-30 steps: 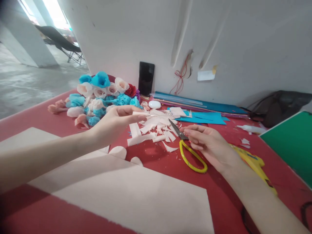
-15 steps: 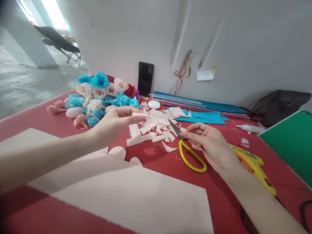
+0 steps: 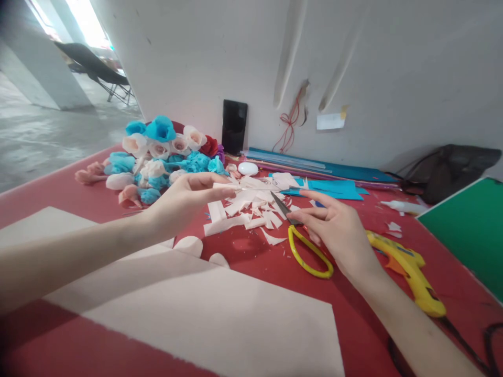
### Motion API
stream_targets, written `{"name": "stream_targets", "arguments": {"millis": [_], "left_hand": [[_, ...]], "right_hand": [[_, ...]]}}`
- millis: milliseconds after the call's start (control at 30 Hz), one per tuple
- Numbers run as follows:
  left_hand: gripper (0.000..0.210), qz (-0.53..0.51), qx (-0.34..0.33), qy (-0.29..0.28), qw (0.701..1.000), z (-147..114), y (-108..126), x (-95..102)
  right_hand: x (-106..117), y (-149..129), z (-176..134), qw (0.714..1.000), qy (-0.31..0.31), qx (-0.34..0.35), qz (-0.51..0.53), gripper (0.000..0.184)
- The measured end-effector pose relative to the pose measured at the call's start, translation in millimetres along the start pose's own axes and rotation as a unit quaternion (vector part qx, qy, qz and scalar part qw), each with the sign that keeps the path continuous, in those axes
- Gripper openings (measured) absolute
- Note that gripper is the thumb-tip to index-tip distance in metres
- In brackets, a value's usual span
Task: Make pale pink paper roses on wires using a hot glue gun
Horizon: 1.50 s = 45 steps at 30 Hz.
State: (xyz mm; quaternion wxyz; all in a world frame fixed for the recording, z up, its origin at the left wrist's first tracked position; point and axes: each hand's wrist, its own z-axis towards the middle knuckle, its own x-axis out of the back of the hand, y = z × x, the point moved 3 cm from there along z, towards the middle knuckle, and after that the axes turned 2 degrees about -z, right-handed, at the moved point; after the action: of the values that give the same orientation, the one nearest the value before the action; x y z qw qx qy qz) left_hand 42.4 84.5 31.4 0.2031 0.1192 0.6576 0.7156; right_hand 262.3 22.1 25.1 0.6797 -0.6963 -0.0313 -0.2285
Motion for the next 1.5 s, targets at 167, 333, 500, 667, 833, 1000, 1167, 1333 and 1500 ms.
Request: {"name": "stream_targets", "arguments": {"millis": [167,333,500,667,833,1000,1167,1333,1500], "left_hand": [[0.017,-0.002,-0.004,0.003,1.000,-0.4,0.1,-0.4],[0.016,-0.005,0.000,-0.002,1.000,-0.6,1.6,-1.0],[0.020,0.008,0.028,-0.004,1.000,-3.1,-4.0,-4.1],[0.020,0.011,0.071,-0.053,0.996,-12.2,-21.3,-16.5],[0.026,0.045,0.094,-0.088,0.991,-21.1,-36.7,-24.2],[0.025,0.098,0.073,-0.107,0.987,-23.7,-44.5,-25.5],[0.020,0.120,0.042,-0.122,0.984,-23.7,-43.2,-26.9],[0.021,0.140,0.032,-0.138,0.980,-25.7,-41.4,-26.5],[0.022,0.152,0.025,-0.145,0.977,-27.3,-40.5,-26.5]], "right_hand": [[3.0,-0.3,-2.9,0.992,0.061,0.034,-0.106,0.053],[6.7,2.1,1.8,0.977,0.087,0.099,-0.170,0.047],[6.6,11.4,12.1,0.980,0.032,0.097,-0.173,0.056],[18.2,15.3,19.4,0.987,-0.004,0.094,-0.132,0.072],[28.7,13.6,20.8,0.987,-0.032,0.089,-0.130,0.061],[39.3,4.3,17.0,0.965,0.072,0.118,-0.225,0.031],[13.5,-10.8,0.6,0.944,-0.015,0.194,-0.267,0.026],[-23.8,-17.2,-29.8,0.929,-0.107,0.230,-0.269,0.015],[-37.8,-18.3,-38.1,0.925,-0.113,0.253,-0.260,0.007]]}}
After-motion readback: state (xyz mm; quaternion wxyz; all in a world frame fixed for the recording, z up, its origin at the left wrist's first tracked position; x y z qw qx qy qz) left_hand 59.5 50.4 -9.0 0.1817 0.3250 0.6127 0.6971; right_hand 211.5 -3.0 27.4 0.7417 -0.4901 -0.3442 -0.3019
